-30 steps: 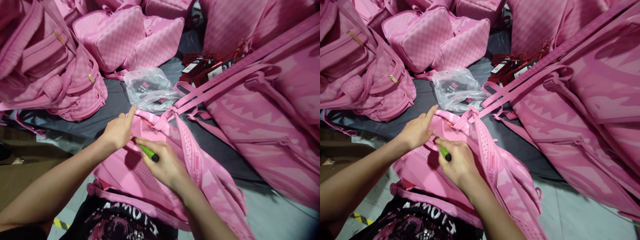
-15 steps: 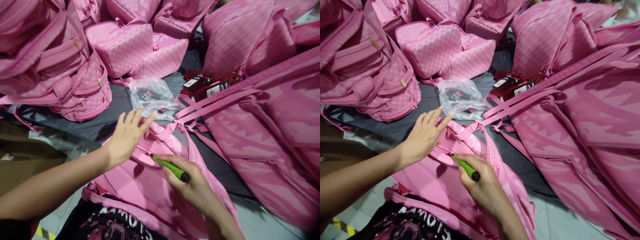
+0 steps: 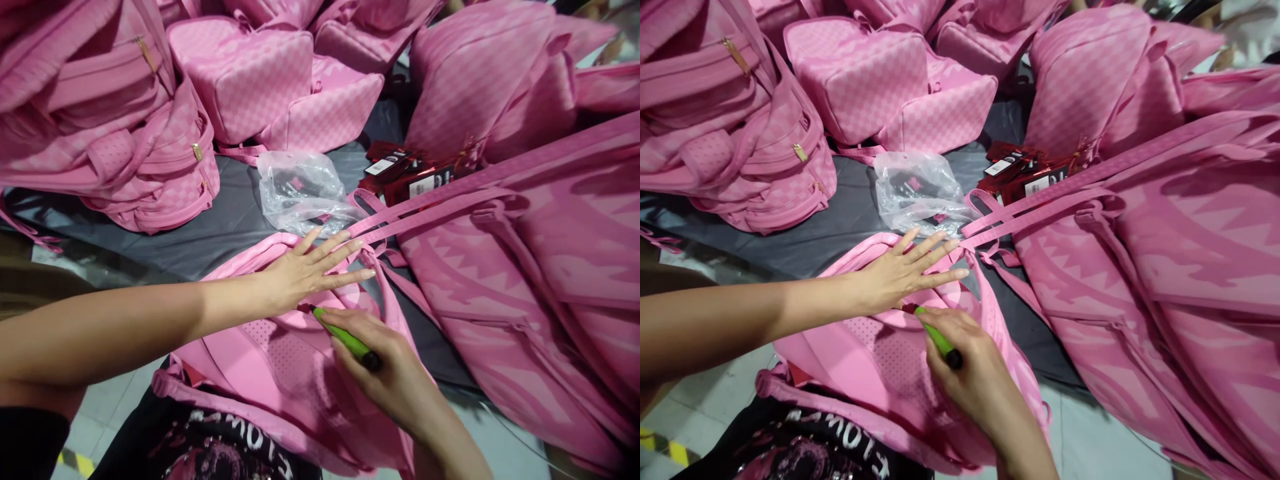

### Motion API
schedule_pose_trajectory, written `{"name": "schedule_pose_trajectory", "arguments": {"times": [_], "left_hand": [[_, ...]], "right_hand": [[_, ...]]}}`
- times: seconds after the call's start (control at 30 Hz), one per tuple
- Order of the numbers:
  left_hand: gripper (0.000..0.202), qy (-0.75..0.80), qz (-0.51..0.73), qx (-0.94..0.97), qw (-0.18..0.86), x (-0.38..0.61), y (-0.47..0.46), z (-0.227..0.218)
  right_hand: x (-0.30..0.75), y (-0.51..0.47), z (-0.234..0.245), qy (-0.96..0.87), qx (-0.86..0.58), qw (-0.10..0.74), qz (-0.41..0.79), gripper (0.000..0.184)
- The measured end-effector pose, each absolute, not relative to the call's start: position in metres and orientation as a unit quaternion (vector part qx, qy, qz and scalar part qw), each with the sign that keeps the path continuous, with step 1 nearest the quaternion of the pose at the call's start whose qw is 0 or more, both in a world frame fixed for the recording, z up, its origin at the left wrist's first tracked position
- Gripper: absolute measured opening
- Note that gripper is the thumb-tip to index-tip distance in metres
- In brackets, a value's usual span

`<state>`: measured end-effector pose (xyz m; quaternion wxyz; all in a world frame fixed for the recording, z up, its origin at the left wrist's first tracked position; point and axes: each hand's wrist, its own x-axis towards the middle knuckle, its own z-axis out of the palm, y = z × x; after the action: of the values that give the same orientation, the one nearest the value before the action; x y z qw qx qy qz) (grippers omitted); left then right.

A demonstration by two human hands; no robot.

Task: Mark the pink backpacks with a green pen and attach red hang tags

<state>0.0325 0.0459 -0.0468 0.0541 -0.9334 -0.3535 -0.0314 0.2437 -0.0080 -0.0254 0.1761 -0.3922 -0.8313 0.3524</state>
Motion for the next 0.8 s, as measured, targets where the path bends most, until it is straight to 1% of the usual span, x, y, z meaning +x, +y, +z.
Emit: {"name": "schedule_pose_trajectory", "arguments": {"times": [0.07,0.13,0.27,0.37,0.43,0.5,0.6,0.63,0.7,0.8], "left_hand": [[0.104,-0.347,-0.042,-0.935,0.062,0.034,0.047,-0.049],[0.098,-0.327,-0.057,-0.940,0.075,0.038,0.048,-0.051],[0.081,-0.285,-0.072,-0.951,0.094,0.045,0.047,-0.056],[0.084,-0.311,-0.098,-0.942,0.079,0.045,0.045,-0.061],[0.092,-0.333,-0.106,-0.934,0.069,0.044,0.043,-0.062],[0.098,-0.346,-0.095,-0.932,0.056,0.042,0.042,-0.060],[0.097,-0.377,-0.066,-0.923,0.036,0.043,0.041,-0.053],[0.097,-0.392,-0.057,-0.918,0.033,0.044,0.042,-0.051],[0.101,-0.419,-0.039,-0.907,0.033,0.047,0.043,-0.046],[0.107,-0.440,-0.003,-0.897,0.038,0.051,0.047,-0.041]], "right_hand": [[0.245,-0.010,-0.022,-0.846,-0.407,0.155,0.307,0.036],[0.248,-0.012,-0.020,-0.852,-0.409,0.141,0.294,0.037],[0.255,-0.023,-0.012,-0.844,-0.421,0.171,0.286,0.032],[0.258,-0.037,0.002,-0.826,-0.444,0.189,0.291,0.021],[0.253,-0.044,0.007,-0.801,-0.476,0.168,0.322,0.018],[0.243,-0.045,0.001,-0.768,-0.520,0.121,0.352,0.026],[0.225,-0.038,-0.024,-0.754,-0.558,0.042,0.345,0.053],[0.221,-0.036,-0.033,-0.759,-0.560,0.018,0.330,0.058],[0.218,-0.035,-0.048,-0.773,-0.556,-0.013,0.303,0.061],[0.220,-0.041,-0.056,-0.785,-0.543,-0.028,0.296,0.064]]}}
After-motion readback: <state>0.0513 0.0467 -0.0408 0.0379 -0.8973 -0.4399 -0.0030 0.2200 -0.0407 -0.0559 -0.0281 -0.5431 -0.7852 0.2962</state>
